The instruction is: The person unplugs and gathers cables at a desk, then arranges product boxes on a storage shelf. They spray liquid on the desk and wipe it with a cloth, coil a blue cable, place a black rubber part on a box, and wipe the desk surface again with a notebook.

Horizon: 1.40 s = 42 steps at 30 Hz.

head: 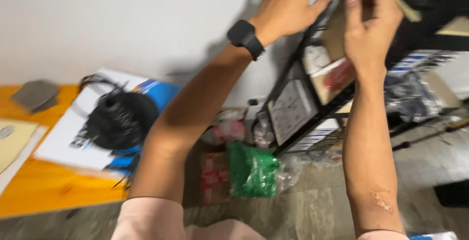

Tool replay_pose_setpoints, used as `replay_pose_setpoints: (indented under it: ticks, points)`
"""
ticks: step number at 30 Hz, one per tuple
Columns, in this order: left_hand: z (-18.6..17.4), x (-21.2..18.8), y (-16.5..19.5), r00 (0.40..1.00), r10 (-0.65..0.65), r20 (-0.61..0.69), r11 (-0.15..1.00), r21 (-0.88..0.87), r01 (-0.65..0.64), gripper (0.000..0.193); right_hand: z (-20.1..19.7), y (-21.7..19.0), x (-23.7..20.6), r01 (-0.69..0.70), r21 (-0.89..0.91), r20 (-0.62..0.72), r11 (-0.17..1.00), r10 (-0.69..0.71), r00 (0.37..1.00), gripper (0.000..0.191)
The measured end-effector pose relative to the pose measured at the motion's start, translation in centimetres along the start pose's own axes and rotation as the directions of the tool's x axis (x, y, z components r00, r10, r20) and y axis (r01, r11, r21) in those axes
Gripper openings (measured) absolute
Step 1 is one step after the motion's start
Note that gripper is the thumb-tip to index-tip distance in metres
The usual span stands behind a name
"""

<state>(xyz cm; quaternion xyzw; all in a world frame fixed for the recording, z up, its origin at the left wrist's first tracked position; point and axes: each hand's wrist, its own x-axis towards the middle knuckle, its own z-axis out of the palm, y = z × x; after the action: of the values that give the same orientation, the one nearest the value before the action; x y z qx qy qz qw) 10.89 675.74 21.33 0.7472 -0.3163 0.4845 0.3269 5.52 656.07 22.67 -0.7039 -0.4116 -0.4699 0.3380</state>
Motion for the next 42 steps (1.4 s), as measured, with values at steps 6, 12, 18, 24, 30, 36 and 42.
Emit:
replay_pose_setpoints:
  ticks: [6, 12, 18, 24, 30, 36, 42]
  points:
    - [-15.6, -10.3, -5.3, 0.964, -0.159, 0.214, 0.987, 0.059, 0.150, 0.046, 12.6, -6.9, -5.1, -0.331, 0.152, 0.366, 0.931, 0.257, 0.894, 0.013]
    - [-29.8, -22.4, -8.1, 0.842, -0.396, 0.366, 0.918, 0.140, 0.372, 0.037, 26.1, -14.5, -12.5, -0.614, 0.280, 0.590, 0.738, 0.372, 0.716, 0.012]
    - [-37.2, -32.5, -8.5, 0.767, -0.484, 0.420, 0.875, 0.212, 0.436, 0.035, 34.9, -21.1, -18.5, -0.751, 0.163, 0.715, 0.640, 0.448, 0.536, 0.012]
    - [-39.7, -36.5, -8.6, 0.665, -0.592, 0.455, 0.805, 0.311, 0.505, 0.060, 39.2, -24.3, -21.5, -0.725, 0.105, 0.745, 0.680, 0.429, 0.510, 0.033]
    - [-40.8, -38.2, -10.3, 0.587, -0.661, 0.468, 0.748, 0.348, 0.565, 0.060, 40.9, -23.7, -23.8, -0.755, -0.055, 0.744, 0.653, 0.531, 0.405, 0.047]
    - [-41.9, -39.8, -13.8, 0.533, -0.704, 0.469, 0.707, 0.398, 0.585, 0.052, 43.2, -23.6, -26.5, -0.674, -0.014, 0.701, 0.739, 0.488, 0.521, 0.074]
    - [-42.2, -41.9, -18.3, 0.548, -0.705, 0.449, 0.709, 0.435, 0.556, 0.053, 44.5, -22.2, -27.8, -0.683, -0.013, 0.726, 0.730, 0.477, 0.496, 0.082]
